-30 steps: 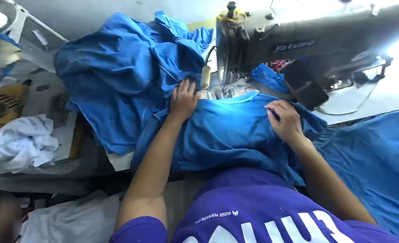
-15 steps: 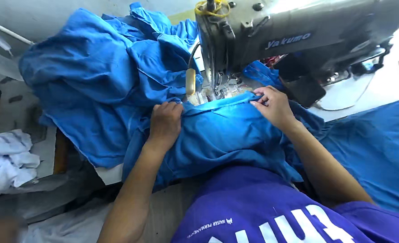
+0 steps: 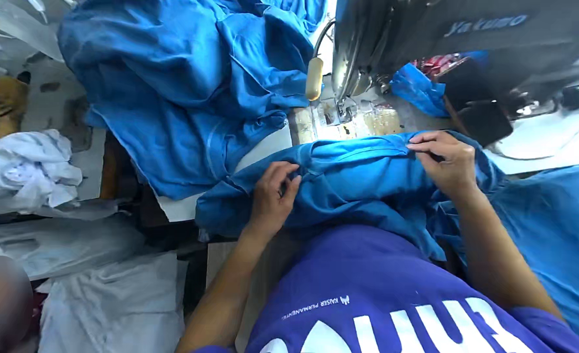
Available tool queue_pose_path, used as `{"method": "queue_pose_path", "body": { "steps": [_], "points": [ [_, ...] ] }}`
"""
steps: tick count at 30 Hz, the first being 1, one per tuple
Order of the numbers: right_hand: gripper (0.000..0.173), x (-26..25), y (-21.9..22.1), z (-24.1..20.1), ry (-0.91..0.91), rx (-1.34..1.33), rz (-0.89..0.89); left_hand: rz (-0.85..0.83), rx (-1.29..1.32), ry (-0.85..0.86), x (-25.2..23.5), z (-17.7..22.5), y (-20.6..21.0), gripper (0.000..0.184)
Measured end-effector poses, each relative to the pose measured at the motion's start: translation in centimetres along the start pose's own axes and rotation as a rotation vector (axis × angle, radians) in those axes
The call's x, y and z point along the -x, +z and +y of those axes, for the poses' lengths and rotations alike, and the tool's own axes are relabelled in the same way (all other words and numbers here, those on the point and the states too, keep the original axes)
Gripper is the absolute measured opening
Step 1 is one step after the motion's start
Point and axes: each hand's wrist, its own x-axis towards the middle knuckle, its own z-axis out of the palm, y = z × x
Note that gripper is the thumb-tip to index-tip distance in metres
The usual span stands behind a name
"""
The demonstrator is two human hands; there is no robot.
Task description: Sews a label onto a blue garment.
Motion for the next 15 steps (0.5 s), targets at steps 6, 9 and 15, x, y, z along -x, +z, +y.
{"method": "queue_pose_path", "body": {
  "steps": [6,9,15],
  "points": [
    [0.018,0.2,0.3,0.0,0.036,0.009,0.077,-0.019,-0.277,-0.070,-1.8,1.9,1.8,0.034],
    [0.026,0.3,0.2,-0.2,0.088,0.032,0.093,0.001,-0.285,-0.107,-2.0,2.5,2.2,0.034],
    [0.022,0.2,0.4,-0.1,0.089,0.029,0.076,0.073,-0.312,-0.042,-1.6,2.2,3.2,0.033]
  ]
}}
